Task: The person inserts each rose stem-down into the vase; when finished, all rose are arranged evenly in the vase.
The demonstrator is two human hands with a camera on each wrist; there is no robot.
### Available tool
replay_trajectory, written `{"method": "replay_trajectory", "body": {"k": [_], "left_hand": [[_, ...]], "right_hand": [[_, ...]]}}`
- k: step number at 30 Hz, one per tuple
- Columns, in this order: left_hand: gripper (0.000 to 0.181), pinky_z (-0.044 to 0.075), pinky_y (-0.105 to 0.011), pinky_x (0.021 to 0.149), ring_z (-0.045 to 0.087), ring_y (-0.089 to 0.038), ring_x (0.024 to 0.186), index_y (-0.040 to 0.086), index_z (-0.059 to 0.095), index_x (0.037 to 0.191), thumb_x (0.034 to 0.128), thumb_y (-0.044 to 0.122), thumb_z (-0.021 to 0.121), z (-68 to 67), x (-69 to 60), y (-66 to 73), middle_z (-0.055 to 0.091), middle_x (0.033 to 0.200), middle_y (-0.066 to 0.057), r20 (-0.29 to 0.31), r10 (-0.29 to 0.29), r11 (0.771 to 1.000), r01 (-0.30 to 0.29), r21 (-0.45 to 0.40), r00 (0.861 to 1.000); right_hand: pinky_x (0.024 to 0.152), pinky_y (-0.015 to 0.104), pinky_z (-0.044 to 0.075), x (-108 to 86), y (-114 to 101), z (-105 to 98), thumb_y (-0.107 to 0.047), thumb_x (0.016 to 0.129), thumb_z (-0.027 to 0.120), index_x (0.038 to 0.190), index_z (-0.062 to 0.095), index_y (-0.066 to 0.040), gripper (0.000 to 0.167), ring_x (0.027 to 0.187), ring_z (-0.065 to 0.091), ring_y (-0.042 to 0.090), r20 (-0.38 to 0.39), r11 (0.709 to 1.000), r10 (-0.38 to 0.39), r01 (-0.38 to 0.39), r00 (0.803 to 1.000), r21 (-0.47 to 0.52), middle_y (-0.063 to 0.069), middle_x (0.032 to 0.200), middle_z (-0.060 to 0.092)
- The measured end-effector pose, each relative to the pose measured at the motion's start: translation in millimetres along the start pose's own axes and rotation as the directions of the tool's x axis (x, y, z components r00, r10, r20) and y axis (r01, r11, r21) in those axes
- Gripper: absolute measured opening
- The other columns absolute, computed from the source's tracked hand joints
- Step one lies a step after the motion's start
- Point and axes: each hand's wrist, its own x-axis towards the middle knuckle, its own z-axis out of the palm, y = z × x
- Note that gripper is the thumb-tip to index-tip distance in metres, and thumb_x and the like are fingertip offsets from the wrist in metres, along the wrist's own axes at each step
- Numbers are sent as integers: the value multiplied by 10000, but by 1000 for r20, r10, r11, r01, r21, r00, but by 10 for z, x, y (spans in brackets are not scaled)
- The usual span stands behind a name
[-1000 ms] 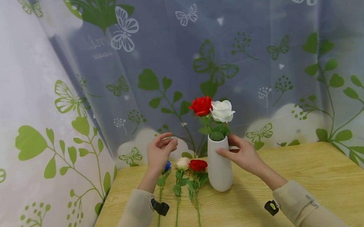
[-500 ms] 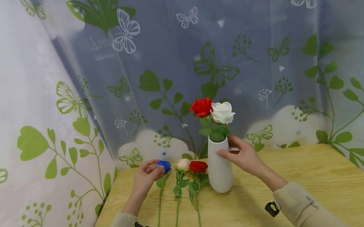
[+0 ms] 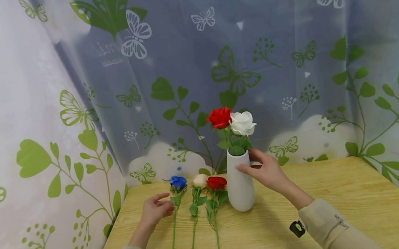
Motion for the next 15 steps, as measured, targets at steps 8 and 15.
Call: {"method": "replay_trajectory", "body": {"k": [8,15], "left_hand": [[482,669,-427,722,769,-261,777,-128,615,1357,898,-58,747,-24,7,-135,784,967,-217,-10,-36,998,36,55,999],[485,665,-466,694,769,-305,789,-150,625,1325,858,-103,747,-19,58,-280,771,977,-266,-22,-1,995,4,103,1000]], "right_hand": [[993,505,609,3,-1,7,-330,973,786,1422,608,-125,524,1248,669,345,-3,1000,1,-1,1000,1,163,1361,682],[991,504,610,8,11,12,-339,971,788,1394,623,-126,502,1241,674,337,-7,1000,-1,1,1000,-8,155,1347,689]]}}
